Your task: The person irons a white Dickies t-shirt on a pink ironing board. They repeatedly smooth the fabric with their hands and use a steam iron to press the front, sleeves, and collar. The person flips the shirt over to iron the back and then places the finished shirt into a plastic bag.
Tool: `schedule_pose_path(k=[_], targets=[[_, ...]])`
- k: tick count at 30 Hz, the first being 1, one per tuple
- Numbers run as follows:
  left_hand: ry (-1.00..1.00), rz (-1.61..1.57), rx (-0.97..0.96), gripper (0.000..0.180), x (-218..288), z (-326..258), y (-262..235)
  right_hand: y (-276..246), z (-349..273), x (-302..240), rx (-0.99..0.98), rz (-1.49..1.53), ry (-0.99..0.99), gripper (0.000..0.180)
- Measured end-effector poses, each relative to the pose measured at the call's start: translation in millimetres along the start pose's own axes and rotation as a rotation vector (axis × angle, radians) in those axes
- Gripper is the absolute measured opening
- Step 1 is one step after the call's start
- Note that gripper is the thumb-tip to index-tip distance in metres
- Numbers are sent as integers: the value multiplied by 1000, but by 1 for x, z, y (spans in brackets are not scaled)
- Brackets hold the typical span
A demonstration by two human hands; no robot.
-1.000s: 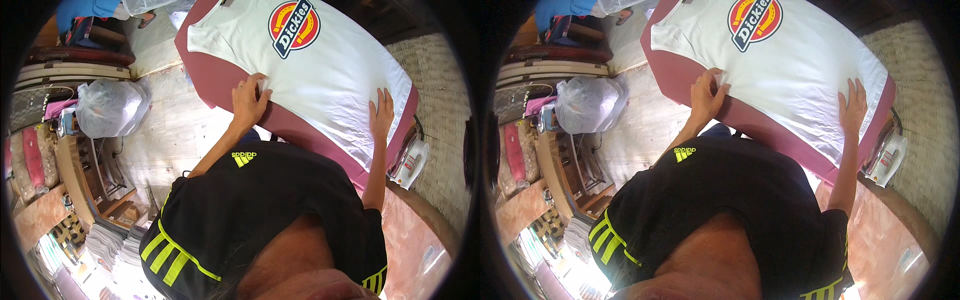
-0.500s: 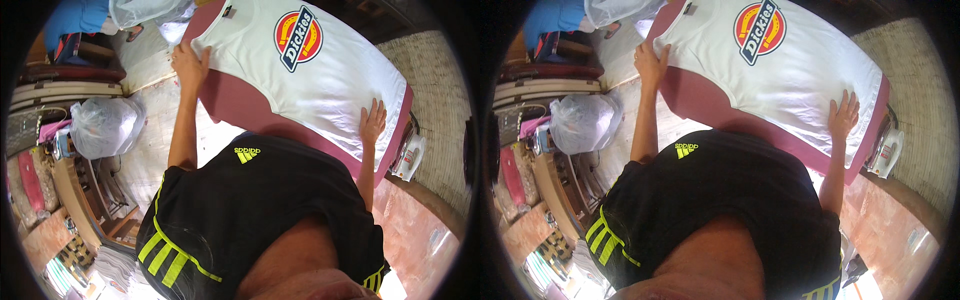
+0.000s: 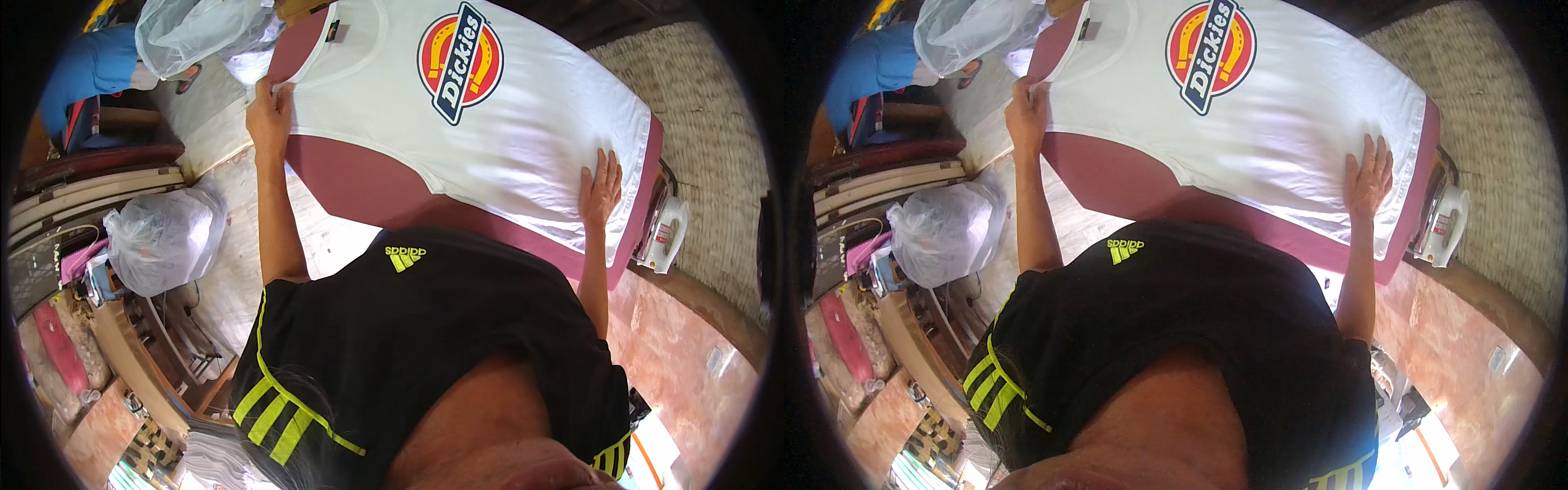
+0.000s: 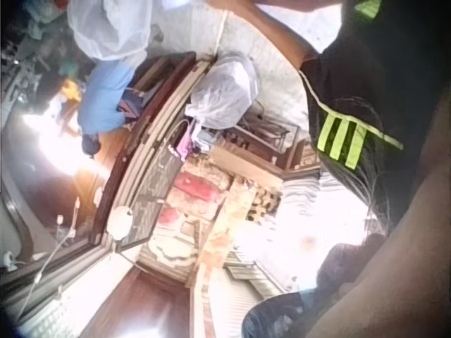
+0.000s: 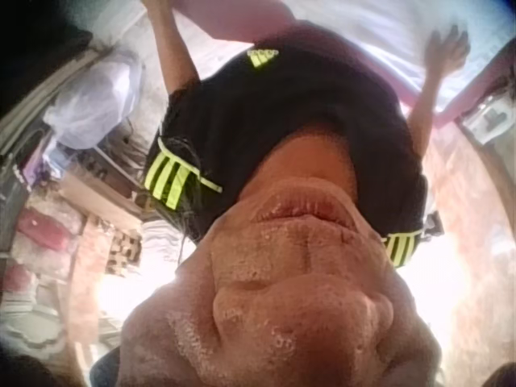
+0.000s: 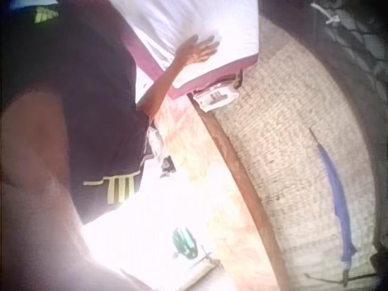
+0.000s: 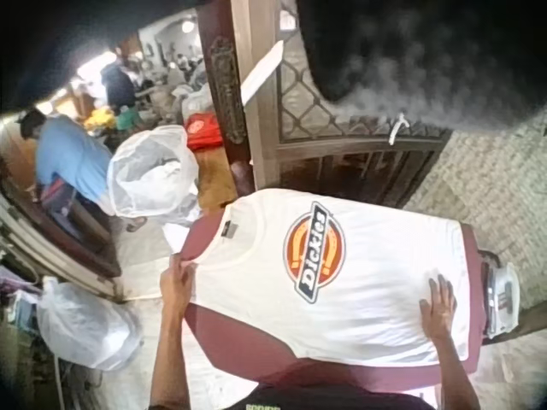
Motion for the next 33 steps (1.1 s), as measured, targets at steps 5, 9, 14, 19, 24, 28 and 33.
schedule_pose_path(k=[5,9,14,19,24,28,33], targets=[[77,70,41,28,-1,4,-5,0,1,-5,1,22,-10,57],[120,159,41,29,1,11,7,2,-6,3,-7,-9,52,58],[476,152,51,44,93,52,63,15,0,2,-16,-88,50,61],[381,152,75,34,148,77,150,1,7,-3,-11,-24,2,62],[315,-71,60,16,116,96,181,15,63,33,-29,-70,-100,62],[318,-74,-42,21,97,107,182,47,94,109,92,-204,58,69],[576,309,17,44,170,66,188,35,77,83,43,-177,206,70]])
Point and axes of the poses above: each hand's wrist, its own z-axis towards the middle knuckle, its own y-axis out of the palm, x = y × z, the point moved 8 cm from there along z, towards the middle knuckle, and after that the axes turned 11 degrees about -z, right-handed, at the moved point
